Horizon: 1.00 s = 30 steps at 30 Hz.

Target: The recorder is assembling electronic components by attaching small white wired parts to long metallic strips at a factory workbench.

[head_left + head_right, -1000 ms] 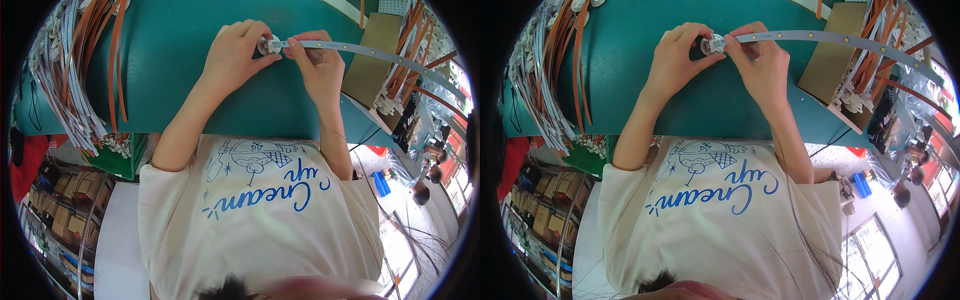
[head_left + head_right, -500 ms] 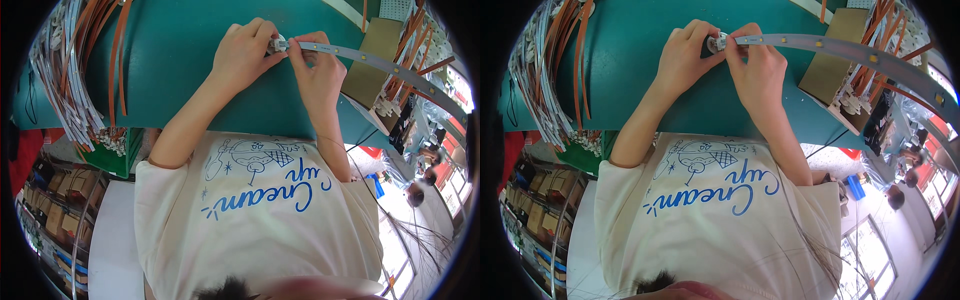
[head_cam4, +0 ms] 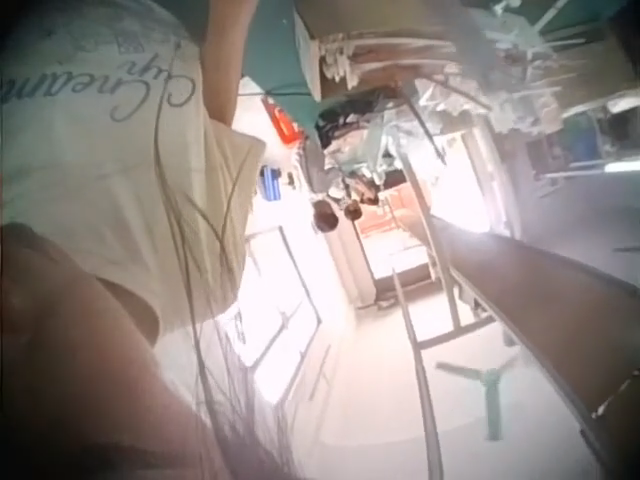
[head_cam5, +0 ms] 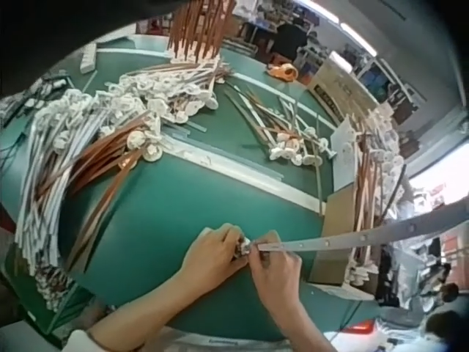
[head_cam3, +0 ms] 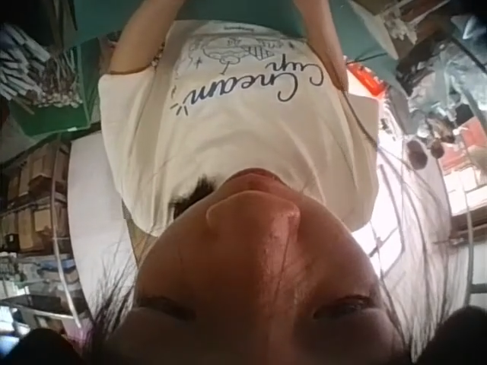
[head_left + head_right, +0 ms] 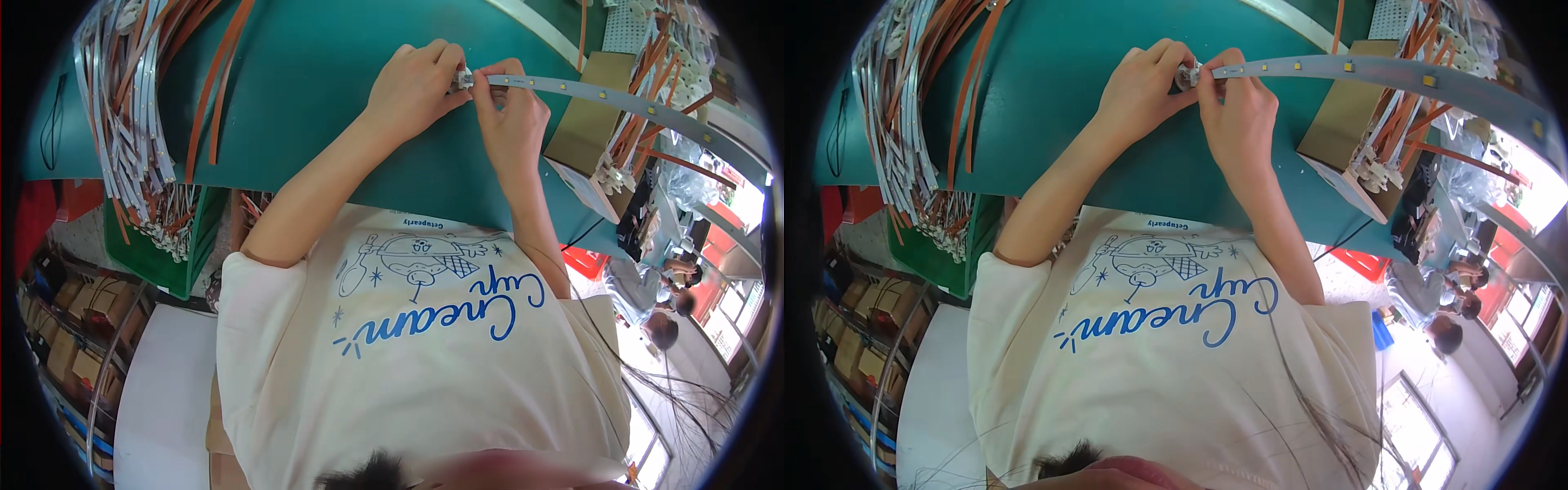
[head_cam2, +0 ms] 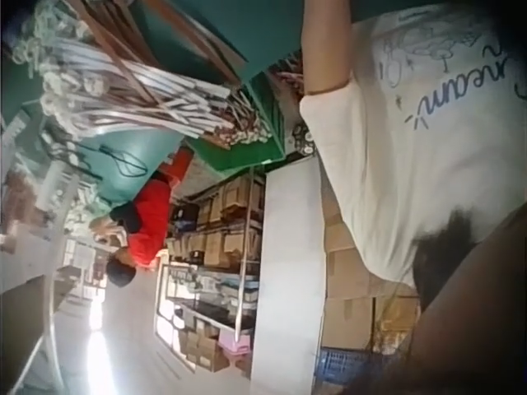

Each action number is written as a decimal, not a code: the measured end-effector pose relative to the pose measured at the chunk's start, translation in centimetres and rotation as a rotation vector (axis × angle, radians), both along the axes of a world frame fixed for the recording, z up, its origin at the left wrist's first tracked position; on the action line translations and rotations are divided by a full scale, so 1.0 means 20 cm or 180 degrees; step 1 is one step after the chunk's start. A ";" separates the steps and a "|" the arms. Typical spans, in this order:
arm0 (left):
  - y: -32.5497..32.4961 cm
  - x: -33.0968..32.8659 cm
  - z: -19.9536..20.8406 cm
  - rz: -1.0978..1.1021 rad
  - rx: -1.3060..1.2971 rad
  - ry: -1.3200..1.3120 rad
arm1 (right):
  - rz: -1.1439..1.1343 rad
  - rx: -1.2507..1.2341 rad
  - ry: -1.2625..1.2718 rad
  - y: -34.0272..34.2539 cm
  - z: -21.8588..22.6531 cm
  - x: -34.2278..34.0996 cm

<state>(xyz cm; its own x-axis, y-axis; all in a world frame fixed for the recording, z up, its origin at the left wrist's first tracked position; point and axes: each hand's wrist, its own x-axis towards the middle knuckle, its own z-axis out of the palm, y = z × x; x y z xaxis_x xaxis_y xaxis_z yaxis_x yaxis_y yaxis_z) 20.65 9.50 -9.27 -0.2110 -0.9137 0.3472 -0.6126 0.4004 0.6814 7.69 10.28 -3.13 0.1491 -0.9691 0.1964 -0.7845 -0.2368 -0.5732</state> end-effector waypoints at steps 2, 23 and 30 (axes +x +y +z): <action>-0.01 0.00 0.00 -0.0077 0.0002 0.0053 | -0.0015 -0.0024 0.0002 0.00 0.02 0.00; 0.00 0.00 0.09 -0.0278 0.0177 0.0070 | -0.2294 -0.0261 0.0588 0.09 0.60 -0.70; -0.01 -0.01 0.09 -0.0217 0.0294 -0.0032 | -0.1113 0.0453 0.1737 -0.44 -0.05 -0.46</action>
<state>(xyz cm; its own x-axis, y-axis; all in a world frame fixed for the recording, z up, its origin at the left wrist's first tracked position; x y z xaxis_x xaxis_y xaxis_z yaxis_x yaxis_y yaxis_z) 20.37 9.21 -7.44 -0.2767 -0.9252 0.2596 -0.5931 0.3770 0.7114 -1.46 1.51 -4.09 -0.1372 -0.9894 0.0482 -0.9880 0.1332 -0.0787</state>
